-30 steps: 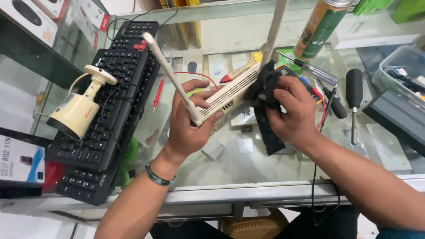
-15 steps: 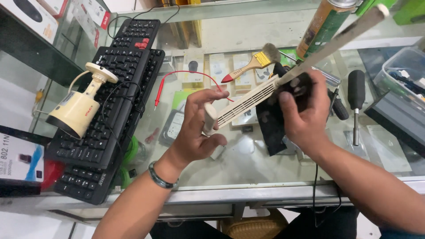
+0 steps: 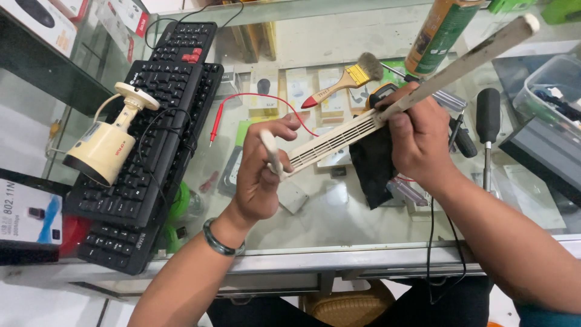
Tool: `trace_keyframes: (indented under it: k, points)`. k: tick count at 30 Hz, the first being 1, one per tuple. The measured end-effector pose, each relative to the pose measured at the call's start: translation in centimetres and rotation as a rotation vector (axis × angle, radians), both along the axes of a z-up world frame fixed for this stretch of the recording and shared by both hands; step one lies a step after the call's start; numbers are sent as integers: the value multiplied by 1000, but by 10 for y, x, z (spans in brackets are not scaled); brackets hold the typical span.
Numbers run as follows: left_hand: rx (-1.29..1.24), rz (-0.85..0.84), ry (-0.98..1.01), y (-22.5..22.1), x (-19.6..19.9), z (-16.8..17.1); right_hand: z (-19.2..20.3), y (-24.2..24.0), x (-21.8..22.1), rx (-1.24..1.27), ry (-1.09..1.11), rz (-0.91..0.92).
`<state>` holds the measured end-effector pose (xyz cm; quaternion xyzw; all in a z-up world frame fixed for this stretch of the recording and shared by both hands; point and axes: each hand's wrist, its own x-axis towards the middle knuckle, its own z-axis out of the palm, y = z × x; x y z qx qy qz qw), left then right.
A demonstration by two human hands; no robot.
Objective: Cleaning and reassembling the plastic casing of a wireless router after repair
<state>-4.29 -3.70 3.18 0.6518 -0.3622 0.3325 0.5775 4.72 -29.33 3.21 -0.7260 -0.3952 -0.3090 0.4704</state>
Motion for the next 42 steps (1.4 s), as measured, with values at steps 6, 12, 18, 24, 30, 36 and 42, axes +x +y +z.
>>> trace_keyframes:
  k: [6,12,18,24,30,36,42]
  points:
    - [-51,187,58,1,3,-3,-18,-7,10,74,133,155]
    - [-146,209,80,-5,3,-15,-26,-3,1,182,281,79]
    - [-247,231,131,-10,-2,-13,-15,5,-9,305,468,71]
    - [-380,161,200,-11,-1,-15,-18,4,-7,323,547,89]
    - [-455,117,269,-14,-3,-6,-17,4,-7,292,548,61]
    - [-497,121,366,-10,0,-10,-19,4,-6,301,539,48]
    - [-186,-31,198,8,19,-17,-25,-4,5,332,560,-3]
